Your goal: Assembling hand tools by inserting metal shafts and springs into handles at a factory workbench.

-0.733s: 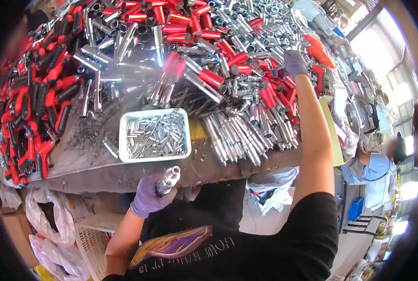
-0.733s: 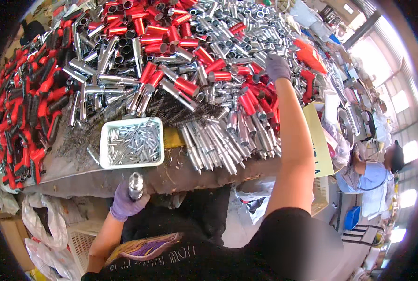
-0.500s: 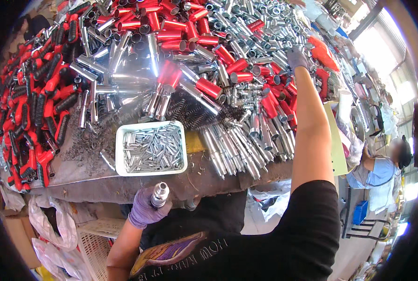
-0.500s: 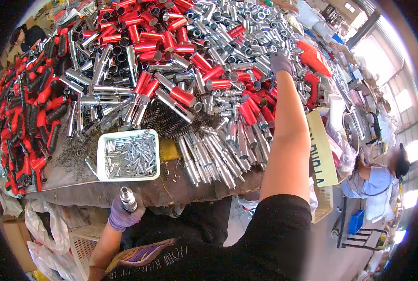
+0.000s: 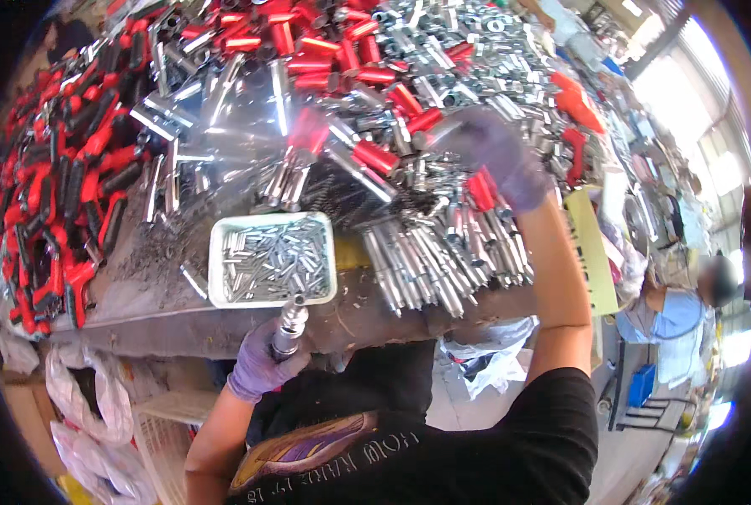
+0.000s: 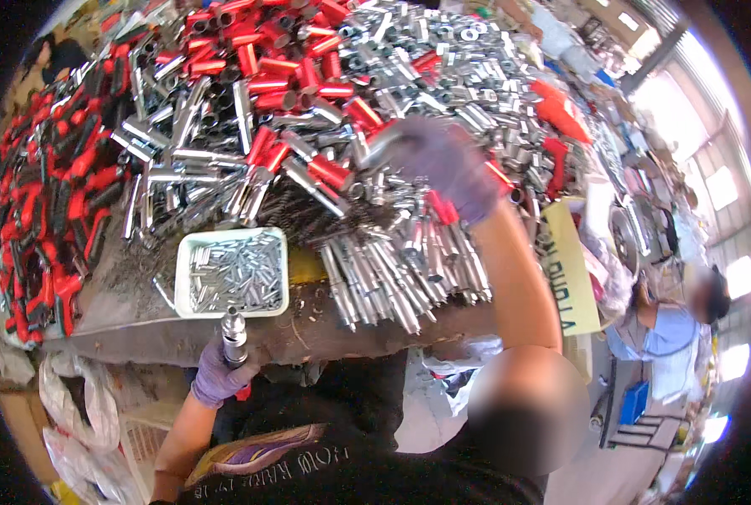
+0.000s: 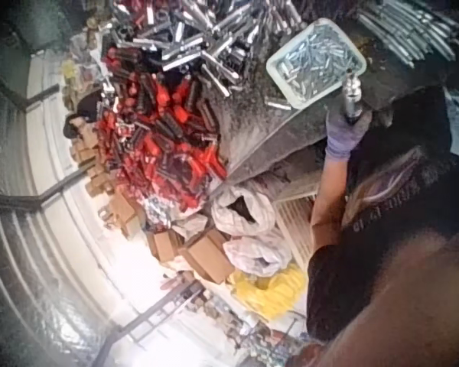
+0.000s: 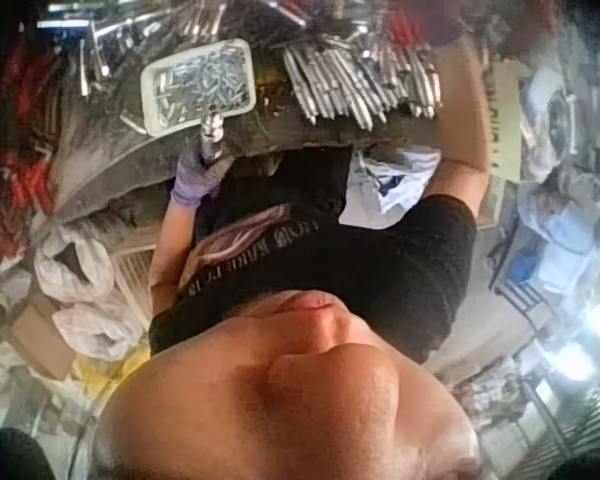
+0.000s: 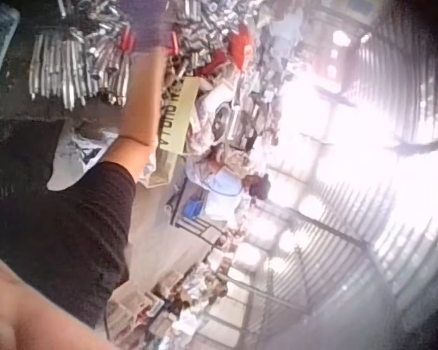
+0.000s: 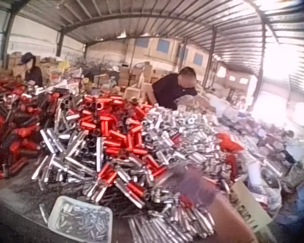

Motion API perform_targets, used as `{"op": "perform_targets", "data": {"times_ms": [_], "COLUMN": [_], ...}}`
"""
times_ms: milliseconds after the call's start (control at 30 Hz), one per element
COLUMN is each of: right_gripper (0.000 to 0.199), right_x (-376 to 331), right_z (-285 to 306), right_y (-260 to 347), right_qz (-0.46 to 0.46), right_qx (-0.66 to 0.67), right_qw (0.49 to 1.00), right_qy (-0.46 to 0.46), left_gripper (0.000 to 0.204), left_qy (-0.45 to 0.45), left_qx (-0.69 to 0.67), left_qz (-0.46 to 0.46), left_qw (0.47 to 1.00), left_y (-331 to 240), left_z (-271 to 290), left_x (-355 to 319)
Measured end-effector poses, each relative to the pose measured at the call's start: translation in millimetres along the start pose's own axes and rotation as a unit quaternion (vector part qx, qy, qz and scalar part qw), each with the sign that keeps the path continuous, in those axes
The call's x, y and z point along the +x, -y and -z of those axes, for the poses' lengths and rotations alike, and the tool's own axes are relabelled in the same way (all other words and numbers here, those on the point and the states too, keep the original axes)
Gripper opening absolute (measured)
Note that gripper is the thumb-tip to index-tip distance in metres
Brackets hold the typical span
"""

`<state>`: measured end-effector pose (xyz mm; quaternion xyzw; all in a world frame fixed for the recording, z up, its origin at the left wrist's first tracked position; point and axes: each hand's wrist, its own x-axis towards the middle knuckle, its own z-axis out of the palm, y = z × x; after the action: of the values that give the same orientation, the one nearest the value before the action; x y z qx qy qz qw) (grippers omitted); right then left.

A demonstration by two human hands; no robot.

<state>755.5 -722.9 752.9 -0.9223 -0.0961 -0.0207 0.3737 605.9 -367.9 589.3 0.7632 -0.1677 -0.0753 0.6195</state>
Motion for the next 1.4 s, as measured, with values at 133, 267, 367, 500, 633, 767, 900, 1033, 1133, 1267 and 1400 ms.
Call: {"op": "perform_targets", "data": {"times_ms": [133,267,367,500,633,767,900,1033,1133,1267,1400], "right_gripper": [0.032,0.03,0.03,0.033,0.038,0.039,0.036,0.034,0.034,0.038,0.041], "right_x": [-43.8,-48.0,-54.0,-61.0,-68.2,-74.0,-80.5,-93.3,-100.2,-101.3,-108.3], "right_z": [-79.1,-109.7,-105.0,-96.3,-102.6,-104.5,-119.2,-104.3,-108.4,-128.8,-118.6], "right_y": [88.5,112.1,125.0,163.5,131.3,134.1,118.7,156.0,156.4,115.2,153.1], "right_qz": [0.343,0.402,0.366,0.172,0.375,0.308,0.331,0.166,0.119,0.402,0.133], "right_qx": [-0.008,-0.084,-0.094,-0.303,-0.143,-0.204,-0.197,-0.318,-0.311,-0.12,-0.34], "right_qw": [0.913,0.855,0.854,0.86,0.873,0.862,0.885,0.876,0.907,0.886,0.878], "right_qy": [0.22,0.317,0.359,0.373,0.277,0.347,0.261,0.323,0.257,0.197,0.31], "left_gripper": [0.044,0.047,0.043,0.037,0.034,0.036,0.035,0.037,0.037,0.034,0.044], "left_qy": [0.056,0.042,0.038,0.029,0.03,0.039,0.052,0.07,0.075,0.021,0.083], "left_qx": [-0.109,-0.102,-0.099,-0.084,-0.065,-0.073,-0.032,-0.063,0.073,0.002,0.016], "left_qz": [0.053,0.009,0.002,0.022,0.059,0.017,0.036,0.049,0.019,-0.071,-0.072], "left_qw": [0.991,0.994,0.994,0.996,0.996,0.996,0.997,0.994,0.994,0.997,0.994], "left_y": [20.6,30.3,24.0,19.2,34.4,38.3,41.9,13.5,26.0,5.4,36.1], "left_z": [2.1,-1.4,-3.7,-1.6,-0.5,-2.1,3.1,3.4,5.8,-1.0,3.0], "left_x": [-7.6,-10.6,-8.7,-12.0,-11.4,-8.2,-15.9,-16.4,-16.9,-8.8,-10.6]}}
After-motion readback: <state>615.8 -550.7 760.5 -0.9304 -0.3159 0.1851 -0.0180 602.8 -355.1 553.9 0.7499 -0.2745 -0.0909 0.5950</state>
